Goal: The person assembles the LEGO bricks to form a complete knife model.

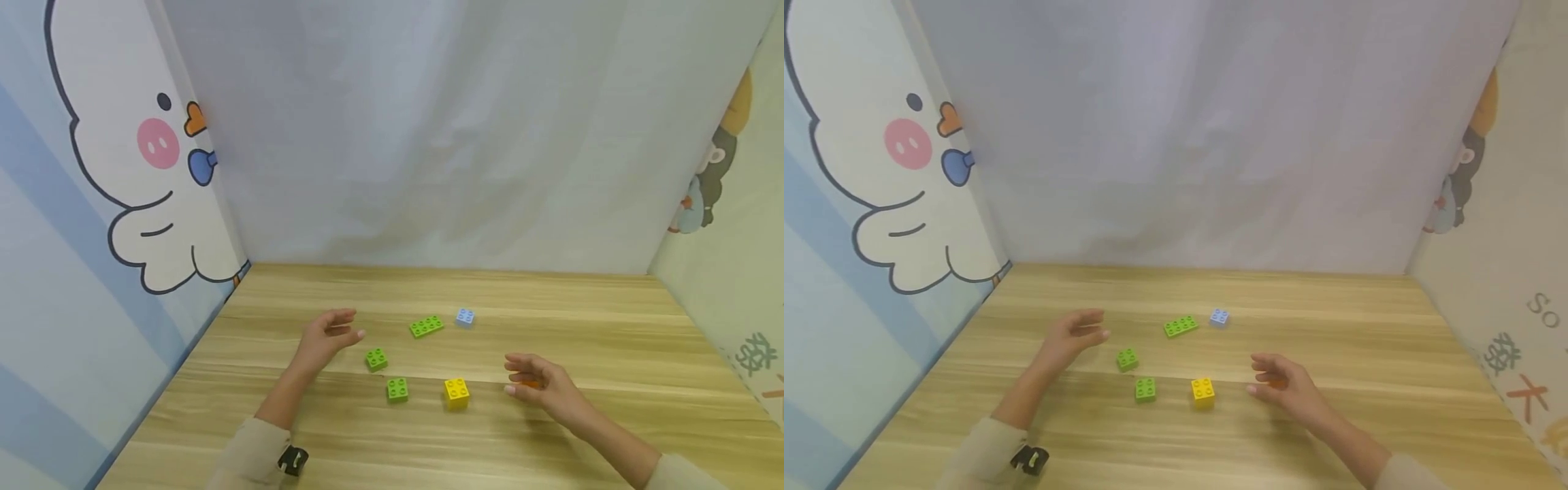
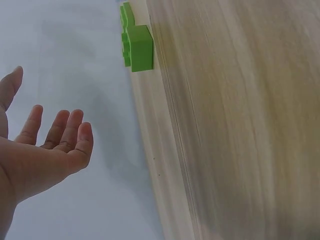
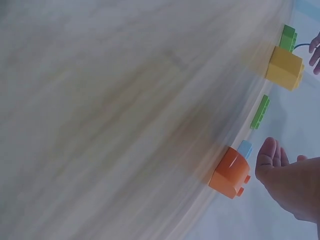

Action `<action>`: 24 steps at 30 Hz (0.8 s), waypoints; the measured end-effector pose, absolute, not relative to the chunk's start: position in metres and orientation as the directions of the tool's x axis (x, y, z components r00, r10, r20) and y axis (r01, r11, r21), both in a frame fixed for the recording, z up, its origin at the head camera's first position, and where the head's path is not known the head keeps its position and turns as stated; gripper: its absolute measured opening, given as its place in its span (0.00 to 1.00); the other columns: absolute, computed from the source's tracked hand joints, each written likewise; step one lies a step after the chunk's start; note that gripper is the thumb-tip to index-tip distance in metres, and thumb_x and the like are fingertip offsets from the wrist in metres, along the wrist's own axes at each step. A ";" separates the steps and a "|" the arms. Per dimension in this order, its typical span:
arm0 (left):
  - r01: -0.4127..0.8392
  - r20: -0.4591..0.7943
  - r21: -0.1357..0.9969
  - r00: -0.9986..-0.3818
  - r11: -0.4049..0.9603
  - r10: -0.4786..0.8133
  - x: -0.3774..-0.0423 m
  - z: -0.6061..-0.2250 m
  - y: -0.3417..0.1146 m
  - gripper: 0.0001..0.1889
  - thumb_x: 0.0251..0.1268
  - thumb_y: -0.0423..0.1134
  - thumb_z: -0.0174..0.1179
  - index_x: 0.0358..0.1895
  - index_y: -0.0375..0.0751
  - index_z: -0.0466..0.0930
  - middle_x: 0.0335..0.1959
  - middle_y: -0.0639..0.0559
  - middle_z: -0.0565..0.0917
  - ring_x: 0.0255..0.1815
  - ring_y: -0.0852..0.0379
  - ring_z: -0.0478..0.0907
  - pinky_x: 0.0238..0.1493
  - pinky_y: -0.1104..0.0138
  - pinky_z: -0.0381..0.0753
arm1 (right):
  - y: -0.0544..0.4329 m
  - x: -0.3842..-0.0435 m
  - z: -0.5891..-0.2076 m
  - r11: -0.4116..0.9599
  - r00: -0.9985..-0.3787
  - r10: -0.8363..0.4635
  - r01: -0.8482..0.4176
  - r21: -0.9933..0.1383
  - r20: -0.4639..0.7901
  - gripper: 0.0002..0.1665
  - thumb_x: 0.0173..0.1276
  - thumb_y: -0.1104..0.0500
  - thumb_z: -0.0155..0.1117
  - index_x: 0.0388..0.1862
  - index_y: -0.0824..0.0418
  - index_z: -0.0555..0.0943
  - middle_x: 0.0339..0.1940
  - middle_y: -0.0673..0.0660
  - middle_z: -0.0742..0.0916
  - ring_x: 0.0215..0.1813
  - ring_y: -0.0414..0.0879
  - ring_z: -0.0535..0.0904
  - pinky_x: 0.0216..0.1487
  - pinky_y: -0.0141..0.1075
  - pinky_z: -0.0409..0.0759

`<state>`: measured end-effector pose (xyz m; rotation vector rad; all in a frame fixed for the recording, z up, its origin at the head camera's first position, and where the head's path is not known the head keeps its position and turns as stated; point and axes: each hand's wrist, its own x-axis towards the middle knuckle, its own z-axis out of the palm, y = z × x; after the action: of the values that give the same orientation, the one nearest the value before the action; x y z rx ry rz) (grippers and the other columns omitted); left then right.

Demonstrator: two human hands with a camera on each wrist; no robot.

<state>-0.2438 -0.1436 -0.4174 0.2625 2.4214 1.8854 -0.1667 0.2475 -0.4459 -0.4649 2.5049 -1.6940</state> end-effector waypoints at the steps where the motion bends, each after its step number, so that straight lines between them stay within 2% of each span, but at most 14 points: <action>1: 0.092 0.052 0.967 -0.984 0.237 0.171 -0.245 -0.418 -0.143 0.28 0.54 0.42 0.68 0.59 0.40 0.72 0.57 0.43 0.73 0.56 0.45 0.71 0.54 0.53 0.72 | 0.247 -0.167 -0.447 0.344 -0.949 -0.300 -0.206 -0.916 0.100 0.32 0.66 0.58 0.61 0.63 0.72 0.65 0.57 0.71 0.74 0.54 0.60 0.72 0.49 0.36 0.76; 5: 0.084 0.037 0.963 -0.983 0.255 0.182 -0.248 -0.419 -0.137 0.28 0.55 0.40 0.67 0.59 0.37 0.72 0.56 0.41 0.74 0.57 0.42 0.70 0.53 0.54 0.72 | 0.242 -0.170 -0.448 0.344 -0.948 -0.305 -0.201 -0.917 0.094 0.30 0.68 0.56 0.58 0.63 0.71 0.65 0.56 0.70 0.74 0.54 0.59 0.73 0.50 0.36 0.76; 9: 0.073 0.019 0.958 -0.981 0.276 0.194 -0.251 -0.419 -0.131 0.26 0.57 0.37 0.66 0.59 0.34 0.71 0.57 0.39 0.73 0.57 0.40 0.70 0.53 0.52 0.72 | 0.239 -0.173 -0.448 0.342 -0.943 -0.325 -0.188 -0.921 0.072 0.30 0.67 0.56 0.60 0.62 0.71 0.66 0.56 0.70 0.75 0.53 0.59 0.73 0.50 0.36 0.75; 14: 0.079 0.022 0.960 -0.978 0.269 0.206 -0.259 -0.420 -0.123 0.24 0.58 0.34 0.64 0.58 0.32 0.72 0.55 0.38 0.74 0.54 0.41 0.72 0.52 0.52 0.73 | 0.236 -0.180 -0.448 0.375 -0.923 -0.380 -0.216 -0.902 0.063 0.30 0.67 0.57 0.61 0.62 0.71 0.67 0.57 0.69 0.75 0.53 0.58 0.74 0.51 0.42 0.75; 20: 0.097 0.048 0.964 -0.980 0.248 0.194 -0.266 -0.424 -0.113 0.23 0.55 0.35 0.66 0.56 0.35 0.75 0.53 0.40 0.76 0.52 0.44 0.74 0.51 0.55 0.74 | 0.231 -0.188 -0.447 0.348 -0.896 -0.443 -0.205 -0.915 0.032 0.32 0.64 0.60 0.64 0.64 0.71 0.66 0.59 0.71 0.73 0.55 0.61 0.72 0.53 0.46 0.74; 24: 0.113 0.073 0.968 -0.981 0.226 0.179 -0.271 -0.429 -0.109 0.24 0.54 0.34 0.67 0.55 0.32 0.74 0.52 0.36 0.76 0.51 0.43 0.74 0.50 0.56 0.75 | 0.226 -0.191 -0.446 0.331 -0.869 -0.495 -0.213 -0.919 0.024 0.35 0.61 0.62 0.66 0.64 0.71 0.64 0.59 0.73 0.71 0.56 0.64 0.71 0.53 0.49 0.74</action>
<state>-0.2715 -0.1087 -0.4286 0.2885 2.4167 1.9002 -0.1914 0.2261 -0.4458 -0.6382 2.3369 -1.5535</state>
